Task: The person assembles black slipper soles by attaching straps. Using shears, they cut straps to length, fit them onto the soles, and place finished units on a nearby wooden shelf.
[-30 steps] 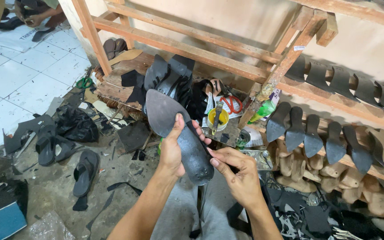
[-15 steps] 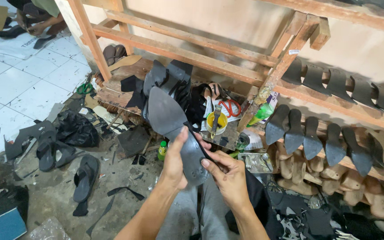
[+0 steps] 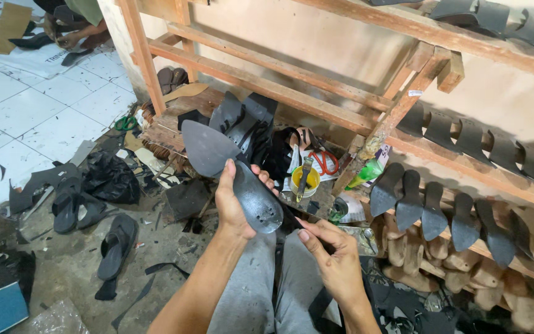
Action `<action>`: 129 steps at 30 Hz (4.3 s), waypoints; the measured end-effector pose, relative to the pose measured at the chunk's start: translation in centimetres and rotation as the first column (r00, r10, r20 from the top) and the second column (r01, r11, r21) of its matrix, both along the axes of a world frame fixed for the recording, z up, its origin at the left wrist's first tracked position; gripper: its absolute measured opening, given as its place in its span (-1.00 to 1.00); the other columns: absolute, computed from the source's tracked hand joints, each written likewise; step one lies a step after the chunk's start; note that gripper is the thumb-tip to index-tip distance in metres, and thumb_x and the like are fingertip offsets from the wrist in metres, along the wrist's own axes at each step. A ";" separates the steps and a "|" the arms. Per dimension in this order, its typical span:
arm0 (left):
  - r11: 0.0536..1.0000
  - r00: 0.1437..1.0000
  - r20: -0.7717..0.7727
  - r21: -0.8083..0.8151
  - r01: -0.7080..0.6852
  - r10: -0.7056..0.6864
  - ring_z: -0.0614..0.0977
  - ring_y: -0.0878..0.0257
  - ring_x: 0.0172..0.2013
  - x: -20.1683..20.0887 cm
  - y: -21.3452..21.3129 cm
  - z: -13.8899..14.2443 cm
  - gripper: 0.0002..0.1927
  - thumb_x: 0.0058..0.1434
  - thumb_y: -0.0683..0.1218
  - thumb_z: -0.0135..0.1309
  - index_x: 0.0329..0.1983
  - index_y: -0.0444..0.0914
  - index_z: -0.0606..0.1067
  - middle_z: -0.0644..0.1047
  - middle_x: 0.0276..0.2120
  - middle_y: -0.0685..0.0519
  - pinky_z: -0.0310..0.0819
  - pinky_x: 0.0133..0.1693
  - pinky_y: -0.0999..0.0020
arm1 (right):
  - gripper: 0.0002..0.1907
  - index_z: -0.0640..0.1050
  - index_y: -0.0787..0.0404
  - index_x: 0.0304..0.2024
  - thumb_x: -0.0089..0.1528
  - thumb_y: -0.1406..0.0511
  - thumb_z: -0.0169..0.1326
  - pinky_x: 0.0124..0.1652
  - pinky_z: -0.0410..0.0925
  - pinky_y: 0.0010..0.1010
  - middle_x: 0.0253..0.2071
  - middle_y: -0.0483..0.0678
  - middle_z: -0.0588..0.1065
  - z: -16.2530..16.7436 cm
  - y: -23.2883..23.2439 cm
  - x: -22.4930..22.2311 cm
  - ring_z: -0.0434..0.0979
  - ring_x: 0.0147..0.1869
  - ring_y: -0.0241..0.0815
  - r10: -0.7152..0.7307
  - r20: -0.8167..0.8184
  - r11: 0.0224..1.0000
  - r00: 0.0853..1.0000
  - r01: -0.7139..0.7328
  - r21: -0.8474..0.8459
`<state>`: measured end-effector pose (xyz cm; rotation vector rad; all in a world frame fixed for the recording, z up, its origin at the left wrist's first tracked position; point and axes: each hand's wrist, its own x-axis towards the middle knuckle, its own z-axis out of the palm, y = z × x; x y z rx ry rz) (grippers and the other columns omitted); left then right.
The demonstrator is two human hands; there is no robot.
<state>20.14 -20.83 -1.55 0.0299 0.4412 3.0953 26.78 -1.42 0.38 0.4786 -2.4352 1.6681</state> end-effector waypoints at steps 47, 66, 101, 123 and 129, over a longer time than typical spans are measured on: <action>0.572 0.958 -0.135 -0.778 -0.260 0.253 0.57 0.47 -0.34 5.1 3.2 -0.3 -0.84 0.27 -0.18 0.22 -0.24 -0.41 0.66 0.65 -0.35 0.12 0.47 -0.25 0.54 | -0.71 0.66 0.28 0.01 0.23 0.38 0.18 -0.36 0.29 -0.50 -0.47 -0.09 0.47 2.2 -0.1 0.5 0.44 -0.40 -0.32 -0.123 -0.149 0.990 0.981 0.132 0.054; 0.771 0.998 0.059 -0.636 0.023 0.019 0.60 0.36 -0.26 3.5 3.7 -0.7 -0.71 0.35 -0.04 0.13 -0.06 -0.39 0.55 0.62 -0.25 0.09 0.48 -0.18 0.39 | -0.68 0.66 0.34 -0.03 0.15 0.43 0.28 -0.22 0.39 -0.57 -0.34 -0.05 0.58 -0.2 -1.2 0.1 0.56 -0.28 -0.30 -0.118 -0.166 0.992 0.979 0.107 -0.070; 0.861 0.970 0.091 -0.447 0.242 -0.226 0.64 0.20 -0.31 -1.9 3.9 1.0 -0.51 0.39 0.24 -0.08 -0.16 -0.28 0.54 0.59 -0.35 0.00 0.55 -0.18 0.27 | -0.83 0.69 0.37 -0.26 0.12 0.39 0.30 -0.26 0.38 -0.54 -0.38 -0.19 0.61 -0.9 1.0 -5.2 0.52 -0.32 -0.42 0.015 0.148 0.947 0.989 0.033 -0.318; 0.879 0.952 -0.050 -0.400 0.259 -0.303 0.66 -0.06 -0.20 1.2 1.8 2.2 -0.44 0.42 0.27 -0.27 -0.30 -0.31 0.40 0.51 -0.44 -0.11 0.57 -0.04 -0.08 | -0.84 0.71 0.32 -0.24 0.20 0.33 0.26 -0.15 0.45 -0.48 -0.37 -0.11 0.64 -1.2 6.1 -5.7 0.59 -0.25 -0.38 0.268 0.239 0.953 0.933 -0.220 -0.209; 0.909 0.983 -0.095 -0.404 0.105 -0.156 0.62 -0.01 -0.32 1.2 2.7 2.2 -0.48 0.48 0.21 -0.30 -0.25 -0.32 0.39 0.49 -0.44 -0.11 0.59 -0.11 -0.02 | -0.79 0.73 0.37 -0.17 0.22 0.32 0.29 -0.20 0.41 -0.49 -0.35 -0.07 0.65 0.6 5.4 -4.6 0.54 -0.27 -0.36 0.210 0.276 0.967 0.938 -0.158 -0.198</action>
